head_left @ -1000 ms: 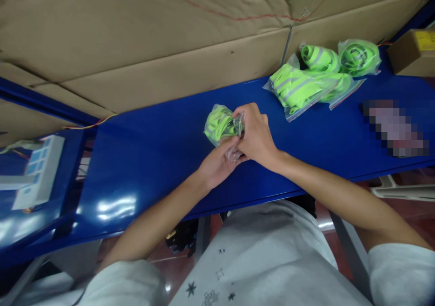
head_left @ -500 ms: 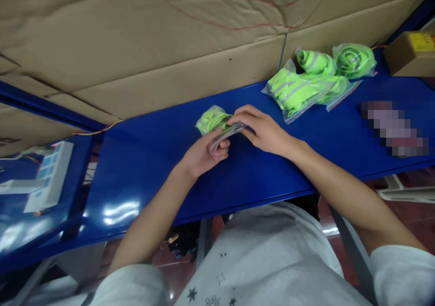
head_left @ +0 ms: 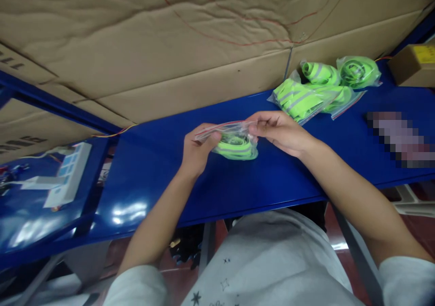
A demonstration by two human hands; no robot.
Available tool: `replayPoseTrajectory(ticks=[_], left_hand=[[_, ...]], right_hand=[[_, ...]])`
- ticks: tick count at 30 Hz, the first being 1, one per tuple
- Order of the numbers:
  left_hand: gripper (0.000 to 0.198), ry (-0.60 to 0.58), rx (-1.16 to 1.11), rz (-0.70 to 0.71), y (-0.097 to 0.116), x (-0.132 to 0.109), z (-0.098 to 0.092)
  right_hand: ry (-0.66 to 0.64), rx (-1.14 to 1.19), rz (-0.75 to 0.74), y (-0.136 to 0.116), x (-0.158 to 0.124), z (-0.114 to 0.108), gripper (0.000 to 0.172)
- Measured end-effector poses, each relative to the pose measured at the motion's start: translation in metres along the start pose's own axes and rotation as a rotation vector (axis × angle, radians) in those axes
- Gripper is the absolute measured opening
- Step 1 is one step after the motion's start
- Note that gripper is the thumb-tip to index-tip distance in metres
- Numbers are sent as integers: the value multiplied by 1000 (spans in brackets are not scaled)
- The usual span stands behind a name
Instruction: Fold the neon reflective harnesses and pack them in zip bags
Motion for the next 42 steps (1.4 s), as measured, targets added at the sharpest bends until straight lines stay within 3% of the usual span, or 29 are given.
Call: replayPoseTrajectory(ticks=[2, 6, 12, 17, 27, 30, 36, 42], left_hand=[[28, 110, 52, 20, 2, -1, -12], [32, 238, 244, 116, 19, -5, -24], [34, 223, 308, 110, 21, -12, -12], [44, 203, 154, 11, 1, -8, -11], [50, 278, -22, -142, -23, -2, -21], [49, 247, -29, -152, -27, 0, -21], [35, 65, -113, -243, -43, 4, -7], [25, 73, -115, -246, -43, 3, -7]], right_hand=[[107, -9, -20, -3, 2, -14, 38], [247, -119, -126, -22, -2, -30, 37], [107, -331, -154, -25, -5, -6, 39], [94, -450, -98, -10, 0, -15, 41], [61, -449, -48, -8, 1, -19, 41], [94, -491, -51, -7, 2, -26, 42], [173, -667, -157, -14, 2, -36, 35], [164, -736, -206, -21, 0, -32, 30]])
Point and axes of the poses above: each hand's wrist, its own x-axis towards the middle knuckle, its own z-axis out of the palm, y = z × x, the point moved 10 cm from there along x, towards the middle knuckle, and after that the axes turned 1 degree about z, right-handed, at the moved point
